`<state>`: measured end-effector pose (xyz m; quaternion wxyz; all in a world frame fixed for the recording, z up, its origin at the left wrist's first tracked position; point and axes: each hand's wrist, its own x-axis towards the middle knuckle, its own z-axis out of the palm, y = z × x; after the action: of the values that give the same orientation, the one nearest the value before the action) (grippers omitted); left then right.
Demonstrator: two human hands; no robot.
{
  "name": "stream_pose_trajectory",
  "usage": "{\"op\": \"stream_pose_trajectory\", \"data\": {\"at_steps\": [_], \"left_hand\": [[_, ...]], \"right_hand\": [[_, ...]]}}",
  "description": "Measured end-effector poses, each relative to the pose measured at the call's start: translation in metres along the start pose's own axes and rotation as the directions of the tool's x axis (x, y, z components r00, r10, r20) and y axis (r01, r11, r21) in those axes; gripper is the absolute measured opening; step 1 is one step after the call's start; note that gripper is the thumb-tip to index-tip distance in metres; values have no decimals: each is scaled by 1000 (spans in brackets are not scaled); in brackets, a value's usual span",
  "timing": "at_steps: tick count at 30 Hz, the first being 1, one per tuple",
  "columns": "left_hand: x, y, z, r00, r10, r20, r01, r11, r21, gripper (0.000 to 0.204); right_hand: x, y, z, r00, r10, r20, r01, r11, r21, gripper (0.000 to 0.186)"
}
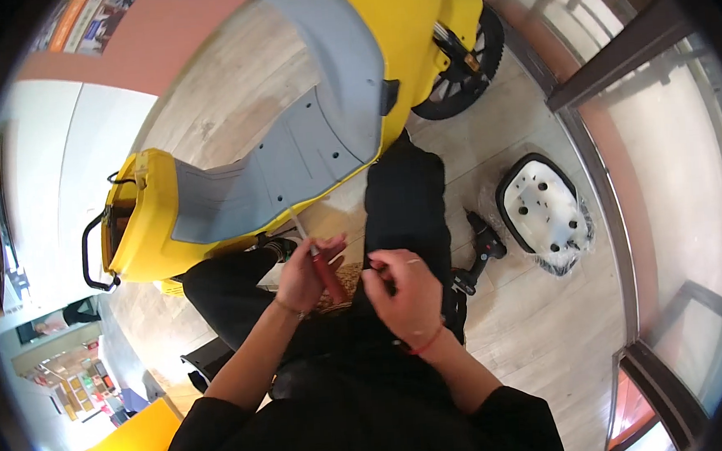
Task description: Removing screws from a scooter body panel using a screwdriver and then an electric drill to access internal components.
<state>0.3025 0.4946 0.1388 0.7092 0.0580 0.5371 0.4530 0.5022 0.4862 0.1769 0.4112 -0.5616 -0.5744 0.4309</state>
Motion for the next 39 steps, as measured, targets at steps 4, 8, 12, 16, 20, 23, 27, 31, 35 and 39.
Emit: {"op": "stream_pose_trajectory", "data": {"at_steps": [4, 8, 12, 16, 20, 23, 27, 31, 35, 39], "left_hand": [[21, -10, 5, 970, -156, 187, 172, 982, -73, 29], [26, -21, 5, 942, -221, 251, 262, 955, -142, 33], [47, -31, -13, 967, -242, 81, 244, 970, -9, 30], [91, -22, -42, 921, -329, -211, 294, 939, -182, 28], [132, -7, -79, 960, -142, -242, 93, 975, -201, 26], [140, 11, -77, 931, -182, -316, 112, 967, -228, 28], [147, 13, -88, 931, -166, -325, 94, 969, -227, 33], [157, 12, -97, 932, -167, -321, 88, 965, -247, 37], [167, 14, -109, 909, -222, -353, 99, 937, -335, 41], [176, 14, -113, 890, -239, -389, 66, 910, -409, 44]], "right_hand": [[-6, -1, 54, 980, -1, 198, 24, 993, -113, 38], [2, 8, 78, 913, 323, 249, -248, 925, -289, 43], [3, 23, 90, 885, 421, 198, -336, 873, -353, 35], [10, 47, 94, 834, 513, 205, -477, 856, -201, 30], [17, 52, 98, 825, 528, 203, -515, 849, -116, 29], [22, 61, 97, 754, 621, 212, -633, 774, -15, 29], [33, 30, 95, 589, 759, 278, -807, 568, 159, 27], [54, 18, 91, 444, 800, 405, -895, 378, 236, 21], [78, -2, 92, 373, 828, 419, -924, 291, 249, 19], [84, -4, 96, 297, 865, 405, -930, 166, 328, 18]]}}
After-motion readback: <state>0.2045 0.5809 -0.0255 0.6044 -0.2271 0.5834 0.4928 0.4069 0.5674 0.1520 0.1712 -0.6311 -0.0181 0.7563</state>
